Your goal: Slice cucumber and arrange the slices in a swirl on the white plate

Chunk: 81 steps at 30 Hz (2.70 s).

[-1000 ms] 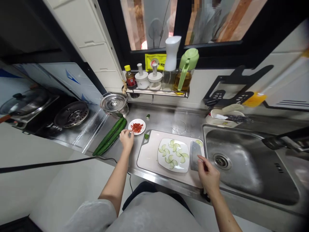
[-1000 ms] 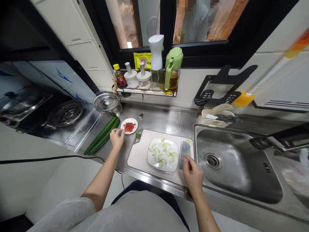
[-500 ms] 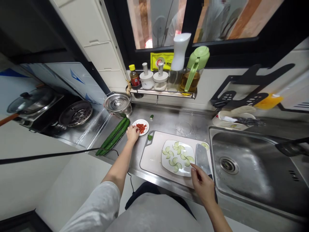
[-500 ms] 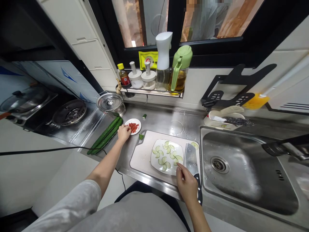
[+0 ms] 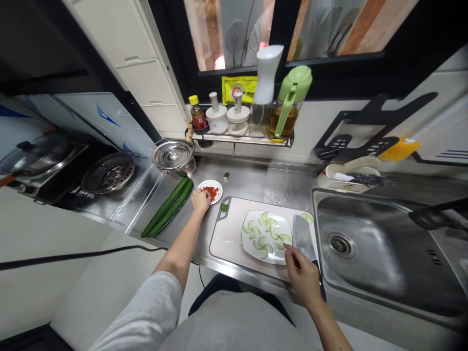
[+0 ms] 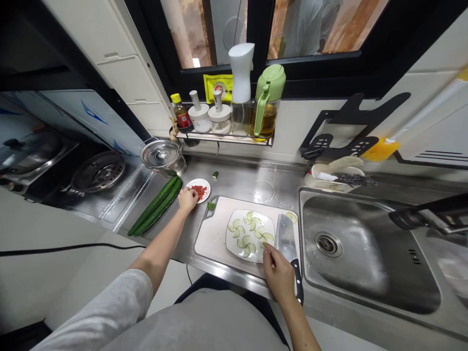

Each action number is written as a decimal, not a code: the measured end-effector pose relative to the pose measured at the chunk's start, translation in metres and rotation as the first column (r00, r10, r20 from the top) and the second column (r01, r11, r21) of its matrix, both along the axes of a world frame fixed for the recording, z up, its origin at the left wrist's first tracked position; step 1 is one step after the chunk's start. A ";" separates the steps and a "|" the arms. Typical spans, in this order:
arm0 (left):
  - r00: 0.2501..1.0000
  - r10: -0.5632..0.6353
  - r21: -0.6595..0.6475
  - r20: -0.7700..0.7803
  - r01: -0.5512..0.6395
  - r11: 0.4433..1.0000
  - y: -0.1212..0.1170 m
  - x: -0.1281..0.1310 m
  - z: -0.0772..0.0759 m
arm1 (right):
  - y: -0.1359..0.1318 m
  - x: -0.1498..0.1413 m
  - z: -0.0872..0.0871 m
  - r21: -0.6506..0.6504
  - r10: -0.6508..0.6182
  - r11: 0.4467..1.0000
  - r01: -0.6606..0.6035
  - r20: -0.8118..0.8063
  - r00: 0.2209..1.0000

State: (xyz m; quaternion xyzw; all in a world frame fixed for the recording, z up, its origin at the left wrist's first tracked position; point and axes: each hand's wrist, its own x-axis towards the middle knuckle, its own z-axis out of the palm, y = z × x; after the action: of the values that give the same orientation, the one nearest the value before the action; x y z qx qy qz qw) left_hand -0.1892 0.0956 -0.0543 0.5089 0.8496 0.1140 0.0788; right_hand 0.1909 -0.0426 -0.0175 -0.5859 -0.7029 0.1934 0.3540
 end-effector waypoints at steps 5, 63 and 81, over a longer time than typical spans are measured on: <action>0.994 0.004 0.096 0.108 -0.015 0.995 -0.004 -0.005 -0.002 | 0.004 0.001 -0.003 0.018 0.005 1.000 -0.005 0.020 1.000; 0.988 -0.048 0.068 0.150 0.038 0.997 -0.002 -0.016 0.010 | 0.007 -0.010 0.000 -0.053 0.015 0.998 -0.013 0.036 0.999; 0.470 -0.736 0.279 0.487 0.715 0.641 -0.083 0.161 0.050 | 0.035 -0.037 0.016 -0.285 0.198 0.937 -0.202 -0.044 0.979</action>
State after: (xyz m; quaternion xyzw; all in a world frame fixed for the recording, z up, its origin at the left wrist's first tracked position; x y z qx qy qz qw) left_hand -0.0284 0.0122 -0.0040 0.7639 0.4877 0.2285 0.3555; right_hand 0.1543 -0.0072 -0.0017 -0.5555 -0.7204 0.3328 0.2484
